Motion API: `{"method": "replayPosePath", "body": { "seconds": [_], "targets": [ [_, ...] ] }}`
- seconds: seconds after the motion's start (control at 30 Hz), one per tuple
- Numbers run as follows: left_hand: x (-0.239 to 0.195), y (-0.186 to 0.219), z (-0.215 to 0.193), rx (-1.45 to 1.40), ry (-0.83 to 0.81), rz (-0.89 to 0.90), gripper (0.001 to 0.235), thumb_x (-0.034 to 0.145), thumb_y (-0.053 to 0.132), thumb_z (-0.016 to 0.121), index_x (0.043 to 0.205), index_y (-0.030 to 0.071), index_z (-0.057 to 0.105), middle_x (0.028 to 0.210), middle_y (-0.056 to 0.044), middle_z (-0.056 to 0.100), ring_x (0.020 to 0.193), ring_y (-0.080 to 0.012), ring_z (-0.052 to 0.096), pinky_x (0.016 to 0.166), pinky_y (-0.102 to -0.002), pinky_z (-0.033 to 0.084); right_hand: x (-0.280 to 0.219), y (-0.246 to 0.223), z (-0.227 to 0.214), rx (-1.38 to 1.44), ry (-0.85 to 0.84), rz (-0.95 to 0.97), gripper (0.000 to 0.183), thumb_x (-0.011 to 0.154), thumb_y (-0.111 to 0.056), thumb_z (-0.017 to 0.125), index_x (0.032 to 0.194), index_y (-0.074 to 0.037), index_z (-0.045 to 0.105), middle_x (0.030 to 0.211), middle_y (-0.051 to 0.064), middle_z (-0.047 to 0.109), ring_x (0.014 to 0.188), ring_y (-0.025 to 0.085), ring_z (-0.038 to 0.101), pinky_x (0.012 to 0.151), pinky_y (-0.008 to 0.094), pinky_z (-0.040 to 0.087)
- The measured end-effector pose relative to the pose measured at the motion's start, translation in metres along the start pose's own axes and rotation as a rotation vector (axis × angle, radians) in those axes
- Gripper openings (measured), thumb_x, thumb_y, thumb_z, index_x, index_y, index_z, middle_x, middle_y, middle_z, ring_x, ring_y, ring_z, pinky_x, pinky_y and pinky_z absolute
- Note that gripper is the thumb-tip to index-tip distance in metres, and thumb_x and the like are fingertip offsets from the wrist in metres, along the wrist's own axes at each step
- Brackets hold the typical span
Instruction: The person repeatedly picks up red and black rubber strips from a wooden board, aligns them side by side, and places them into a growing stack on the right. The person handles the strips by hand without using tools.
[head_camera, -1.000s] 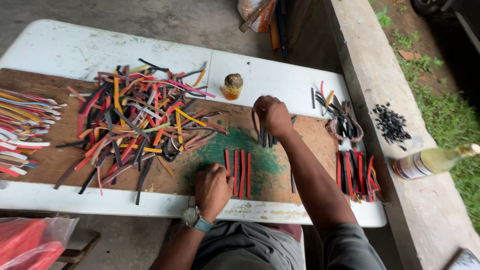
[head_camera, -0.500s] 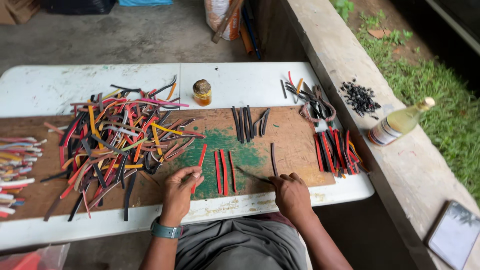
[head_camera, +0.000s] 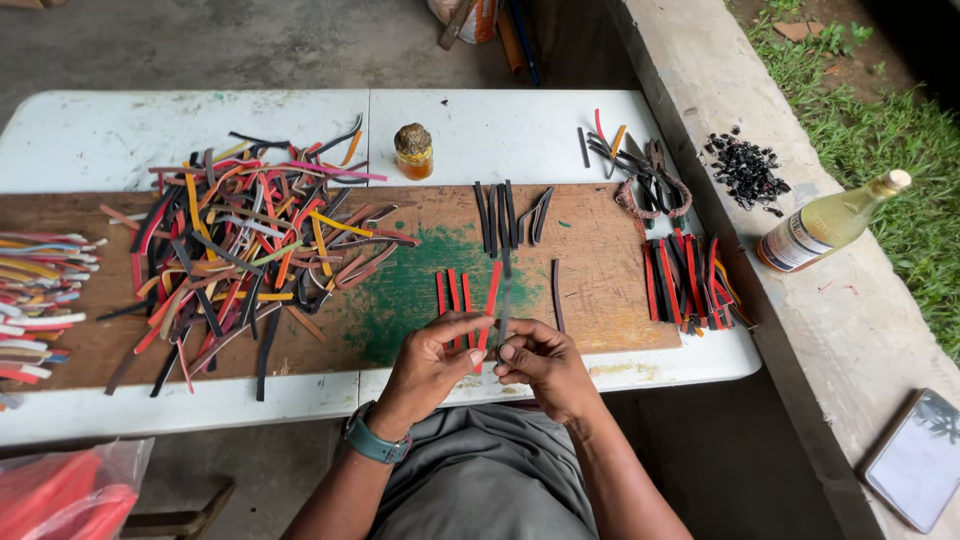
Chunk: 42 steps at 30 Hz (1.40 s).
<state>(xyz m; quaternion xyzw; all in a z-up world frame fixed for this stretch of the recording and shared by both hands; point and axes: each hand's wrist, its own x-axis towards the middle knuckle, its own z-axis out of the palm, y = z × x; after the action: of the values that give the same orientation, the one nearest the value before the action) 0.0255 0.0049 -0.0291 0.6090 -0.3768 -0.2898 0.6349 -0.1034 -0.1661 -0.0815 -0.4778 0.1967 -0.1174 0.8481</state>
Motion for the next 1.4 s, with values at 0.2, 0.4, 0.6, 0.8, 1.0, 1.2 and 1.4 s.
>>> {"method": "replayPosePath", "body": {
  "seconds": [0.2, 0.4, 0.6, 0.8, 1.0, 1.2, 1.4],
  "targets": [
    [0.000, -0.001, 0.003, -0.044, -0.005, 0.023, 0.045, 0.091, -0.006, 0.066, 0.134, 0.004, 0.066, 0.128, -0.005, 0.065, 0.113, -0.0104, 0.064, 0.087, -0.025, 0.059, -0.010, 0.000, 0.011, -0.113, 0.008, -0.099, 0.046, 0.091, -0.009, 0.073, 0.135, 0.000, 0.063, 0.089, 0.009, 0.073, 0.078, 0.018, 0.073, 0.069, 0.031, 0.062],
    [-0.004, -0.001, 0.002, -0.047, 0.027, 0.045, 0.044, 0.092, -0.004, 0.067, 0.134, 0.005, 0.065, 0.130, -0.005, 0.065, 0.112, -0.0102, 0.064, 0.087, -0.025, 0.061, -0.008, 0.005, 0.010, -0.122, 0.012, -0.132, 0.044, 0.091, -0.008, 0.075, 0.132, 0.003, 0.065, 0.090, 0.010, 0.073, 0.079, 0.016, 0.071, 0.070, 0.031, 0.061],
    [-0.005, 0.005, -0.001, -0.084, 0.037, 0.076, 0.046, 0.092, -0.006, 0.067, 0.137, 0.004, 0.064, 0.132, -0.007, 0.063, 0.113, -0.0113, 0.064, 0.090, -0.026, 0.060, -0.011, 0.003, 0.013, -0.005, -0.037, -0.101, 0.042, 0.090, -0.006, 0.075, 0.129, 0.003, 0.066, 0.094, 0.010, 0.073, 0.081, 0.016, 0.071, 0.074, 0.031, 0.062],
    [-0.006, 0.011, -0.001, -0.119, -0.016, 0.070, 0.053, 0.089, -0.009, 0.067, 0.140, 0.003, 0.060, 0.136, -0.009, 0.061, 0.115, -0.0125, 0.065, 0.091, -0.025, 0.060, -0.015, -0.005, 0.015, -0.062, -0.065, -0.132, 0.042, 0.089, -0.005, 0.076, 0.129, 0.003, 0.067, 0.093, 0.009, 0.072, 0.080, 0.016, 0.071, 0.073, 0.031, 0.061],
    [-0.005, 0.011, -0.002, -0.067, -0.024, 0.100, 0.055, 0.088, -0.010, 0.069, 0.141, 0.002, 0.060, 0.137, -0.010, 0.061, 0.117, -0.0121, 0.063, 0.089, -0.024, 0.058, -0.015, -0.006, 0.012, -0.080, -0.073, -0.136, 0.041, 0.089, -0.004, 0.076, 0.128, 0.003, 0.067, 0.091, 0.008, 0.072, 0.079, 0.016, 0.071, 0.073, 0.031, 0.062],
    [-0.005, 0.009, -0.001, -0.076, -0.019, 0.027, 0.056, 0.086, -0.011, 0.068, 0.140, 0.004, 0.061, 0.135, -0.009, 0.062, 0.107, -0.0111, 0.064, 0.078, -0.023, 0.057, -0.015, -0.007, 0.013, -0.117, -0.058, -0.140, 0.039, 0.089, -0.003, 0.076, 0.126, 0.003, 0.067, 0.090, 0.008, 0.072, 0.079, 0.016, 0.071, 0.073, 0.030, 0.062],
    [-0.007, 0.012, 0.006, -0.045, 0.027, 0.050, 0.053, 0.088, -0.012, 0.067, 0.138, 0.003, 0.061, 0.135, -0.008, 0.059, 0.115, -0.0145, 0.067, 0.091, -0.025, 0.063, -0.019, -0.010, 0.021, -0.216, -0.019, -0.170, 0.034, 0.089, -0.001, 0.076, 0.122, 0.005, 0.068, 0.086, 0.008, 0.073, 0.075, 0.013, 0.070, 0.071, 0.028, 0.061]
  ]
}}
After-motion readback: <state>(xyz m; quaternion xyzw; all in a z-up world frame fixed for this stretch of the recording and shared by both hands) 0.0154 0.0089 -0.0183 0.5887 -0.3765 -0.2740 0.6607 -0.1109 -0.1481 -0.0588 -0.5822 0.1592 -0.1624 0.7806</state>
